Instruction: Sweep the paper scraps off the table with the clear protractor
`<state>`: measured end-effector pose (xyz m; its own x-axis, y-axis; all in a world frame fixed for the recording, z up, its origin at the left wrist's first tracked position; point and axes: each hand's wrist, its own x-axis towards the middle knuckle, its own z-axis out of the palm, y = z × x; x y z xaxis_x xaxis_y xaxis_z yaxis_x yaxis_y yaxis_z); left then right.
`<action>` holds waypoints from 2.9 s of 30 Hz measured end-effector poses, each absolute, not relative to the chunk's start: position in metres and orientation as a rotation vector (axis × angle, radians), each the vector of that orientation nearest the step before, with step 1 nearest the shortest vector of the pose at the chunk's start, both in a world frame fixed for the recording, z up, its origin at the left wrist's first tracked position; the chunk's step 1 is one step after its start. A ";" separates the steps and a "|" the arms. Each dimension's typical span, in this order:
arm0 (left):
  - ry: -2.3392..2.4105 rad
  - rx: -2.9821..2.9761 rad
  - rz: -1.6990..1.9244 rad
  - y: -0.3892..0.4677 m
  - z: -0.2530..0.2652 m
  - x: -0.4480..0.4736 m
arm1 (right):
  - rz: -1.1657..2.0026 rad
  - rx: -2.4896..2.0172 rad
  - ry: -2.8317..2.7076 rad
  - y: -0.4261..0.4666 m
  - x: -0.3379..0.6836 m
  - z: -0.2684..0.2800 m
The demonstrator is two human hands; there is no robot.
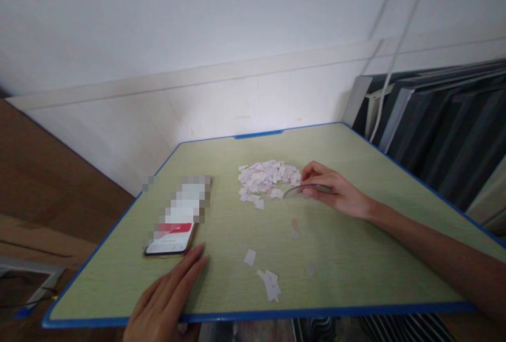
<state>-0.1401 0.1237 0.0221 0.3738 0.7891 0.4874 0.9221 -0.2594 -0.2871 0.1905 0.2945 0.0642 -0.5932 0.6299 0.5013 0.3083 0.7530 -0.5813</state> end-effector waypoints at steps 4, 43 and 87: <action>-1.467 -2.116 -0.317 0.124 0.022 -0.141 | 0.586 -0.663 -2.196 0.294 0.191 0.065; -1.454 -2.111 -0.328 0.124 0.020 -0.142 | 0.349 -0.707 -2.234 0.287 0.186 0.068; -1.347 -2.119 -0.280 0.126 0.022 -0.146 | 0.224 -0.786 -2.227 0.286 0.175 0.062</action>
